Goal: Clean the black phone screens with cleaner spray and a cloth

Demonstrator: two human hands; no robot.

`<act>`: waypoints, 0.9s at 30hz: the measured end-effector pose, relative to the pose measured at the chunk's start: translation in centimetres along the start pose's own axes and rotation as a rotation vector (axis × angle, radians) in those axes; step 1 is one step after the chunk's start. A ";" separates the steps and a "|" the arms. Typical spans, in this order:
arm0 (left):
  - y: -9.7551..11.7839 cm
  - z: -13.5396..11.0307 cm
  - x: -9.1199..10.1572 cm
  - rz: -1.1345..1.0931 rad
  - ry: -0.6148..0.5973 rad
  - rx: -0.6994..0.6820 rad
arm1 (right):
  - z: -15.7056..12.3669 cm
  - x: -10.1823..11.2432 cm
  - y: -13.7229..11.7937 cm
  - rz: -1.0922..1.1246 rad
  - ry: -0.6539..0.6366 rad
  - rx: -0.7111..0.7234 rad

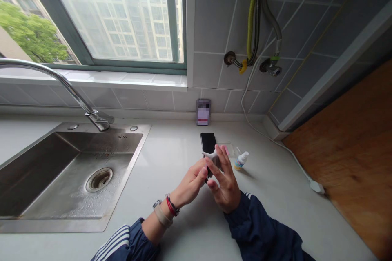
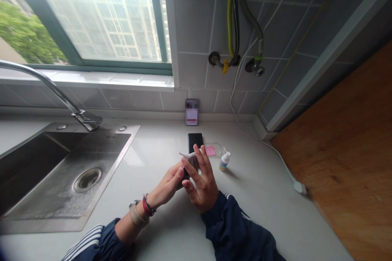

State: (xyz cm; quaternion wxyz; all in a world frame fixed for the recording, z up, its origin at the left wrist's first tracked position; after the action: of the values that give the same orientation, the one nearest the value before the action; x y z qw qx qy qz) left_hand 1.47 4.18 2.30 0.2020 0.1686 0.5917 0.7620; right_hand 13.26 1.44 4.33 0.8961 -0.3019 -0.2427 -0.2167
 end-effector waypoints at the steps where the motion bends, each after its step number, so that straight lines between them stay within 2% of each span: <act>1: 0.2 0.0 0.1 -0.010 0.011 0.013 | -0.1 -0.3 0.1 -0.022 -0.017 0.004; 6: 1.4 -0.1 0.3 -0.047 0.055 -0.018 | -0.5 -1.2 0.3 -0.116 -0.077 0.031; 8: 1.1 -0.2 0.3 -0.115 0.077 -0.019 | -0.7 -1.5 0.3 -0.139 -0.099 0.036; 14: -2.3 -0.4 0.9 -0.522 0.231 0.159 | -1.6 -3.5 -0.3 -0.178 -0.265 0.087; 19: -2.8 -0.3 1.3 -0.899 0.360 0.292 | -1.7 -4.5 -1.2 -0.179 -0.422 0.114; 22: -2.6 -0.2 1.8 -0.983 0.392 0.317 | -1.5 -4.6 -1.6 -0.184 -0.466 0.109; 27: -2.6 -0.6 2.3 -1.000 0.447 0.386 | -1.6 -4.6 -2.3 -0.183 -0.482 0.162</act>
State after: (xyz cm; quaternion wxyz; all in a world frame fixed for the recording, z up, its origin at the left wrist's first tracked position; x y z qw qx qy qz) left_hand -0.54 5.41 -0.33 0.3732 -0.2628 0.7559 0.4693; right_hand 8.90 -0.17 1.67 0.8104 -0.2489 -0.4917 -0.1988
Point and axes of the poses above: each hand's wrist, its own z-axis towards the middle knuckle, its own x-axis out of the back of the hand, y = z × x, the point moved 6 cm from there along z, towards the middle knuckle, and after that the axes turned 2 degrees about -y, right-handed, at the moved point
